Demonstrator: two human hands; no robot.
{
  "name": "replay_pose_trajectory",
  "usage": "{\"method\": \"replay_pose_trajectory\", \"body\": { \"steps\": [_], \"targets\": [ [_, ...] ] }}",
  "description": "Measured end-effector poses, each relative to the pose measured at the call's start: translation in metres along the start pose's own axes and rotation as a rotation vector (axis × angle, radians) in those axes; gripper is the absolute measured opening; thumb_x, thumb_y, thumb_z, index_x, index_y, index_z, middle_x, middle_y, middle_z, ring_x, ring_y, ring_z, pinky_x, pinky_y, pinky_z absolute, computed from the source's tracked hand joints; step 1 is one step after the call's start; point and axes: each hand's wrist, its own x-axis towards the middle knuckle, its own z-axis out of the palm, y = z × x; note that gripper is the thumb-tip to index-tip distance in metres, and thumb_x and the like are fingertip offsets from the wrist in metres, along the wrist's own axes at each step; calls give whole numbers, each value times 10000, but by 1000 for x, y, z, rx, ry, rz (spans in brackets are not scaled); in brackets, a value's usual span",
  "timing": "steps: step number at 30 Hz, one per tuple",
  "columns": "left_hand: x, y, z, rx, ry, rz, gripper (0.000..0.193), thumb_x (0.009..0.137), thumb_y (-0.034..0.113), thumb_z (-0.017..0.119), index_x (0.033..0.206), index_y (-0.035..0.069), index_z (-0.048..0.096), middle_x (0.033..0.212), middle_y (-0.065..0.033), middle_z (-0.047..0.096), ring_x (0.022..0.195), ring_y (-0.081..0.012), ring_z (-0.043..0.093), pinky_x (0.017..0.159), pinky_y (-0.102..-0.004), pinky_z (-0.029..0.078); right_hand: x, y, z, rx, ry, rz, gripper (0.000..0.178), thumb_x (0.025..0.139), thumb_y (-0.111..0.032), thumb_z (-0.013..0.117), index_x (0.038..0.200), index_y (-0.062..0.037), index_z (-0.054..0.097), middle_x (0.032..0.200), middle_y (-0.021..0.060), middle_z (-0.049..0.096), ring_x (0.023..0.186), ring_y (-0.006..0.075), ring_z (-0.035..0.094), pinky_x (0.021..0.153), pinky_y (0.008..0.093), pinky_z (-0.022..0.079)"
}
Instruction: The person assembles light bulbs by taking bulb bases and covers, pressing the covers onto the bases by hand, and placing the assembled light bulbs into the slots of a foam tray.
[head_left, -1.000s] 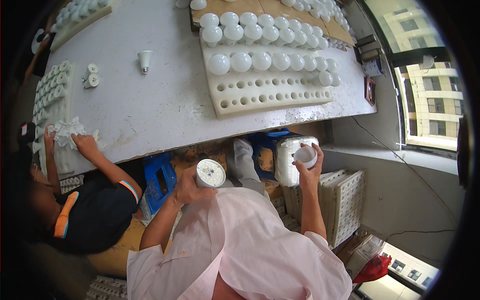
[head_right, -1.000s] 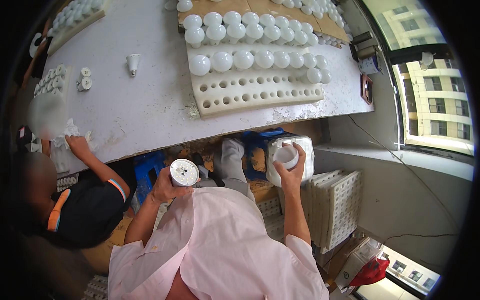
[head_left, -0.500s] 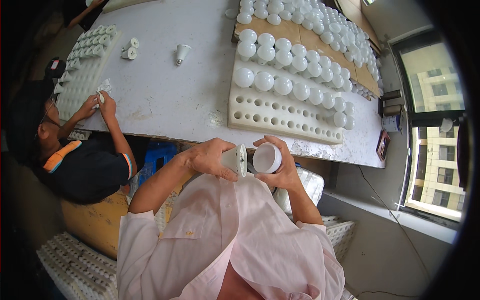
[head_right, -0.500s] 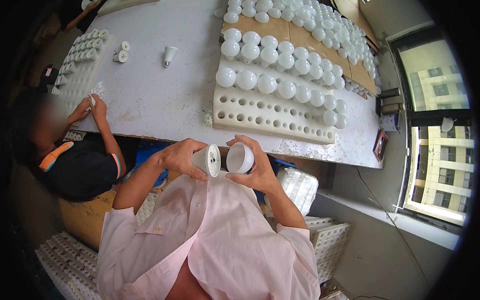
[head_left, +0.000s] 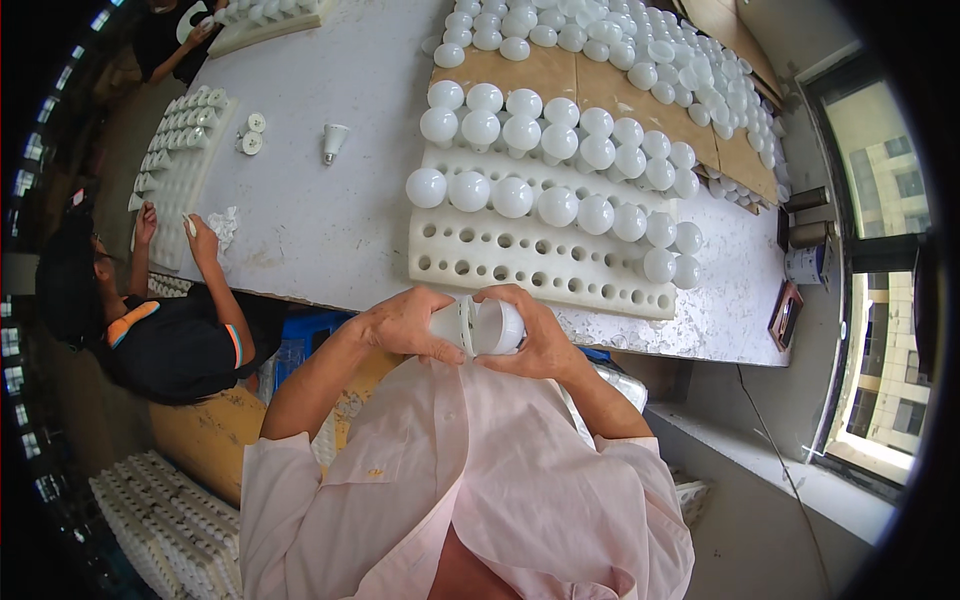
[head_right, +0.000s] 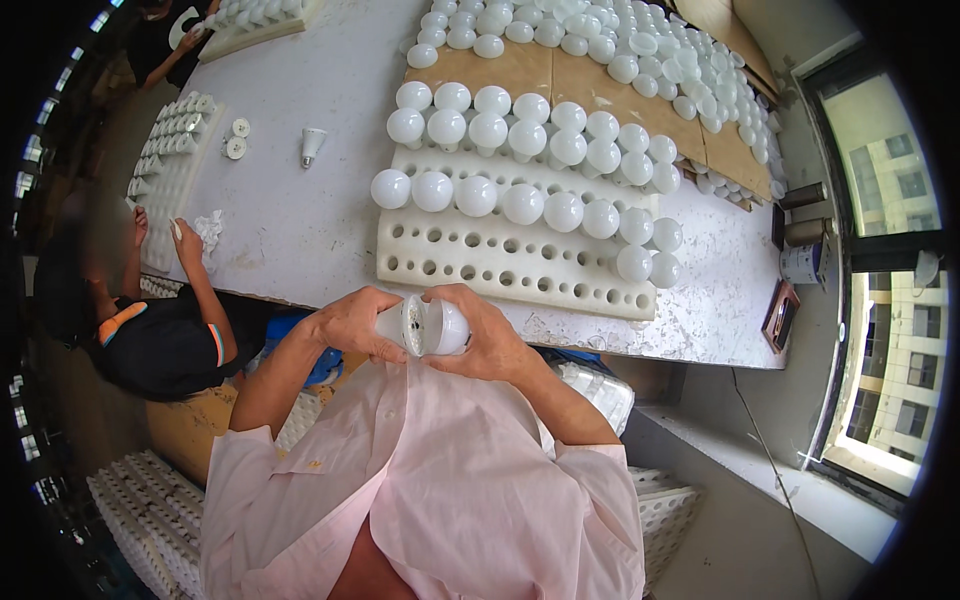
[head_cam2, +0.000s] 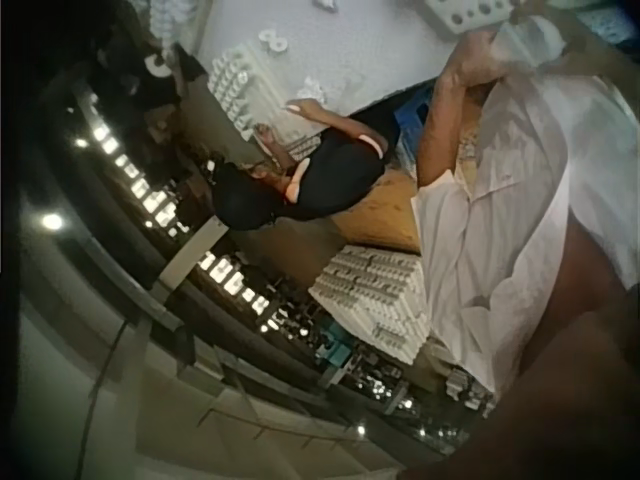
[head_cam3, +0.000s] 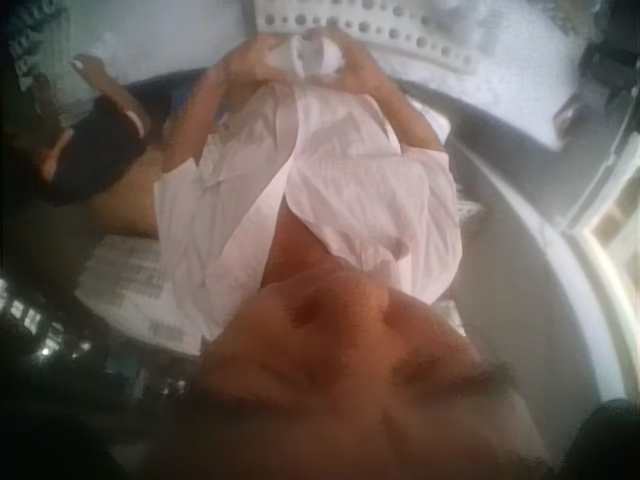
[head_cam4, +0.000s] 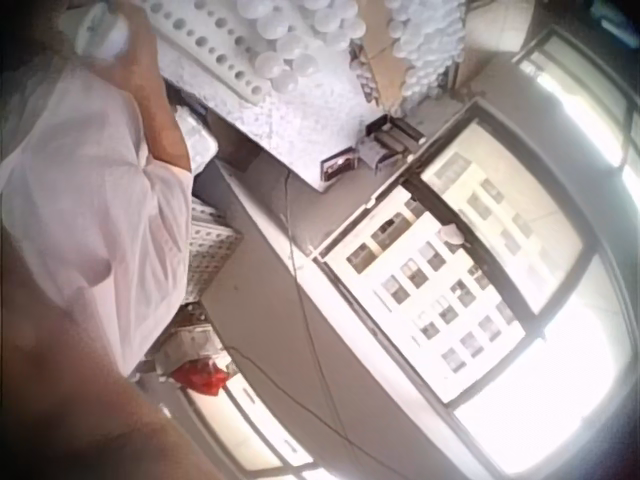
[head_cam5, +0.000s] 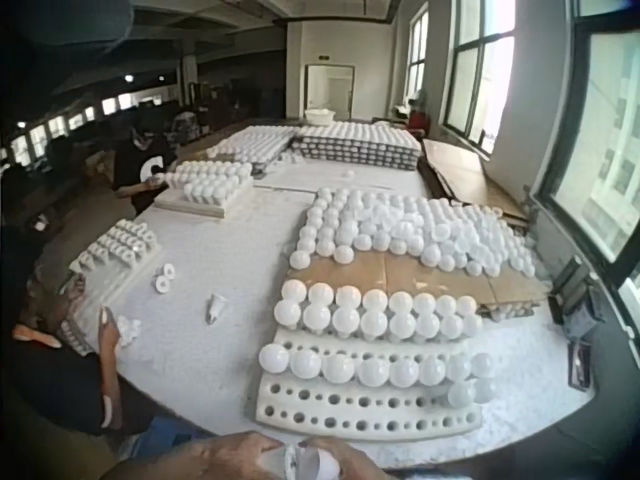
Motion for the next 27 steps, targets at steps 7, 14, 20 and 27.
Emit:
{"method": "replay_pose_trajectory", "body": {
  "steps": [7,14,20,27],
  "targets": [
    [28,11,20,108,50,-103,385,619,214,820,847,-47,652,705,-89,645,550,-123,602,498,-253,498,-10,15,-15,-189,-85,5,796,619,-207,828,1267,-33,400,1140,170,536,1019,350,567,853,420,489],
    [53,0,20,61,79,-120,405,614,219,871,838,-38,653,662,-77,640,543,-114,602,485,-249,487,-2,34,-32,-285,-108,-127,783,624,-251,814,1244,14,415,1056,172,554,939,332,603,783,394,525],
    [50,12,17,-4,144,-90,452,678,316,800,863,-67,649,687,-108,647,530,-133,610,452,-252,480,19,45,-32,-321,-117,-295,783,593,-242,813,1220,37,436,1099,178,552,949,326,603,807,379,527],
    [72,-17,12,78,70,-31,588,805,528,628,862,-56,653,622,-93,613,437,-147,578,350,-241,409,11,55,-34,-540,-201,-184,813,591,-353,825,1229,-13,455,1162,184,567,1069,332,576,878,414,500]
  ]
}}
